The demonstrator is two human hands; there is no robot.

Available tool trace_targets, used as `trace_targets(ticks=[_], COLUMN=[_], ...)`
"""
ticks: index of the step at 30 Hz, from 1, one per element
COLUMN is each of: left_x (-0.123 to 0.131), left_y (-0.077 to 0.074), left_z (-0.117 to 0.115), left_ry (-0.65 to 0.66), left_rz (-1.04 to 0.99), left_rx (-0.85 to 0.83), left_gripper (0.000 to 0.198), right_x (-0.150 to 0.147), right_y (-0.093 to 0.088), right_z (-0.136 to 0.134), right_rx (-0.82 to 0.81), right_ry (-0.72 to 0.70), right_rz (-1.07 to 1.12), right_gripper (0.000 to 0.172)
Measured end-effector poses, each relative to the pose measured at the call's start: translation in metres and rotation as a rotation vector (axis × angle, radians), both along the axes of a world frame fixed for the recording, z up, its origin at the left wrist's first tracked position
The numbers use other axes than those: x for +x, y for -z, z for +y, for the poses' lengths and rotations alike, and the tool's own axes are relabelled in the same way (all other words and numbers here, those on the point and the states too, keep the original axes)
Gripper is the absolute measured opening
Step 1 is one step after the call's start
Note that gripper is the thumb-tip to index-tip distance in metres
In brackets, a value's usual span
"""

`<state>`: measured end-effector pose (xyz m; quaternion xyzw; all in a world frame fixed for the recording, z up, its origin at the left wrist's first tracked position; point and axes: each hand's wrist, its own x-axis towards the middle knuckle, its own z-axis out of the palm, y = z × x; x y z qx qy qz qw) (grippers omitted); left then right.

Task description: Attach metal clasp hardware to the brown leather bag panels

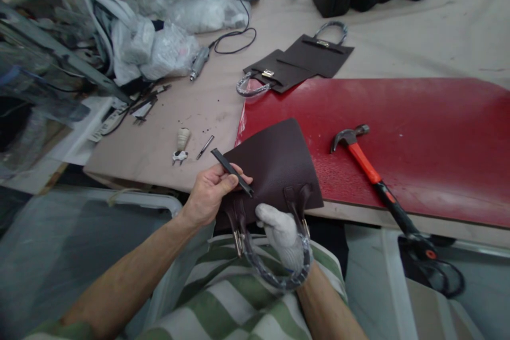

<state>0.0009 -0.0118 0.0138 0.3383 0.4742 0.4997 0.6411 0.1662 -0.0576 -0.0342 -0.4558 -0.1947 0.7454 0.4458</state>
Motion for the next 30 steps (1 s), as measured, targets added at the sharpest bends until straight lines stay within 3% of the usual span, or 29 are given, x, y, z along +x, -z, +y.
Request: trace_targets(ticks=[7,17,26,30], left_x=[0.005,0.007,0.017,0.019], left_y=[0.006,-0.001,-0.007,-0.015], left_z=[-0.007,-0.008,-0.012,0.006], left_ry=[-0.007,0.012,-0.012,0.007], left_rz=[0.004,0.101,0.284,0.326], left_rx=[0.058,0.074,0.195,0.263], left_gripper=[0.041,0.034,0.015,0.013], right_x=[-0.003,-0.005,-0.006,-0.008], right_y=[0.006,0.001,0.008,0.002], right_z=[0.003,0.002,0.001,0.016], right_rx=[-0.068,-0.066,0.011,0.118], right_ry=[0.046,0.055,0.091,0.113], right_rz=[-0.023,-0.037,-0.055,-0.067], right_gripper=[0.031,0.033,0.032,0.03])
